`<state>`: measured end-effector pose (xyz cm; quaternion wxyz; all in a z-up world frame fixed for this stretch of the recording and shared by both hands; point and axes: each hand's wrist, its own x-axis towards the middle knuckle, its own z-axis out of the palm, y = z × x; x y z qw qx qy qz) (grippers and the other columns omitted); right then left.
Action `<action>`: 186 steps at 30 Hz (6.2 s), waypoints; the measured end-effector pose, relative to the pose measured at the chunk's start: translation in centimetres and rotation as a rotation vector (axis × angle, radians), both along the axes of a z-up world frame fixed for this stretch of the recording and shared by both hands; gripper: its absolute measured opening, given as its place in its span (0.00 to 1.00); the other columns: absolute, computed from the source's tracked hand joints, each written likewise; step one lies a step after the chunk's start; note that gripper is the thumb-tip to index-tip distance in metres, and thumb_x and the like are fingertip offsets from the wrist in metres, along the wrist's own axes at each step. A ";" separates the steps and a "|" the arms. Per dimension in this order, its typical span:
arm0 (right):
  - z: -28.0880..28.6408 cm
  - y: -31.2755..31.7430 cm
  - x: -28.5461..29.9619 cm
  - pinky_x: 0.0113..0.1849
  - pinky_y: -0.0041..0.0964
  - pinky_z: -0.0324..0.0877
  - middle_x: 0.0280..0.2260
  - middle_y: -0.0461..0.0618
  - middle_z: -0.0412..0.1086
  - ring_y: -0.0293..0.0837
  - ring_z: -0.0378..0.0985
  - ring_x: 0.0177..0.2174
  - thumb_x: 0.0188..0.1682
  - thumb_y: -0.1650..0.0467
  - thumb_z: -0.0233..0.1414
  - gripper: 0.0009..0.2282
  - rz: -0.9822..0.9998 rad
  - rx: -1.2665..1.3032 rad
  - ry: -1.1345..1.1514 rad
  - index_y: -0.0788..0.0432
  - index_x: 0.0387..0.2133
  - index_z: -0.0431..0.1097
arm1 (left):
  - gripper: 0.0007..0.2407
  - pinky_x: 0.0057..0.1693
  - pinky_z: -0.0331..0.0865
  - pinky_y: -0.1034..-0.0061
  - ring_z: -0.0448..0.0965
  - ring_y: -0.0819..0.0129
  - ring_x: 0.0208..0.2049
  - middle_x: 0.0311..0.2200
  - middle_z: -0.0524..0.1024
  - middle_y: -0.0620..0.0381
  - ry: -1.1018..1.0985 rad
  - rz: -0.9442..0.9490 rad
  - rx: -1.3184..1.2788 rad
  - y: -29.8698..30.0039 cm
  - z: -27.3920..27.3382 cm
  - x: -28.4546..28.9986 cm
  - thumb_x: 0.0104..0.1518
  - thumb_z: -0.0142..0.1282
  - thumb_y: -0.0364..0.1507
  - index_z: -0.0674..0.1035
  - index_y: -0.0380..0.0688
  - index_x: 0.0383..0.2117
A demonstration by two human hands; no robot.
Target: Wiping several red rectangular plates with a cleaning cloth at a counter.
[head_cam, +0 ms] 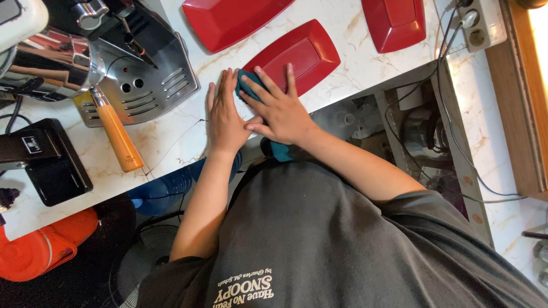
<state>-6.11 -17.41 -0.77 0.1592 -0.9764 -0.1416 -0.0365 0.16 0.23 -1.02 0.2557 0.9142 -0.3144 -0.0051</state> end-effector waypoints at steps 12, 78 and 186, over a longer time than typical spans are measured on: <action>1.8 -13.1 0.6 0.64 0.62 0.12 0.73 0.52 0.40 0.51 0.29 0.72 0.58 0.46 0.22 0.36 -0.459 0.051 0.267 0.50 0.75 0.44 | 0.46 0.76 0.40 0.56 0.54 0.56 0.73 0.68 0.65 0.48 -0.031 -0.025 -0.056 -0.4 1.0 0.1 0.50 0.74 0.46 0.53 0.43 0.70; 0.5 -6.4 1.5 0.61 0.66 0.13 0.73 0.51 0.48 0.55 0.36 0.71 0.54 0.40 0.17 0.42 -0.280 -0.081 -0.030 0.52 0.71 0.54 | 0.47 0.75 0.39 0.55 0.54 0.59 0.72 0.68 0.65 0.52 0.028 0.016 -0.069 -0.5 1.0 0.0 0.47 0.74 0.48 0.54 0.47 0.69; 1.2 -11.7 2.9 0.64 0.72 0.18 0.73 0.60 0.41 0.58 0.28 0.72 0.59 0.42 0.28 0.41 -0.326 0.121 0.127 0.59 0.74 0.45 | 0.44 0.76 0.41 0.57 0.57 0.59 0.73 0.68 0.67 0.51 -0.012 0.018 -0.033 -1.6 2.1 -0.3 0.50 0.76 0.45 0.57 0.44 0.69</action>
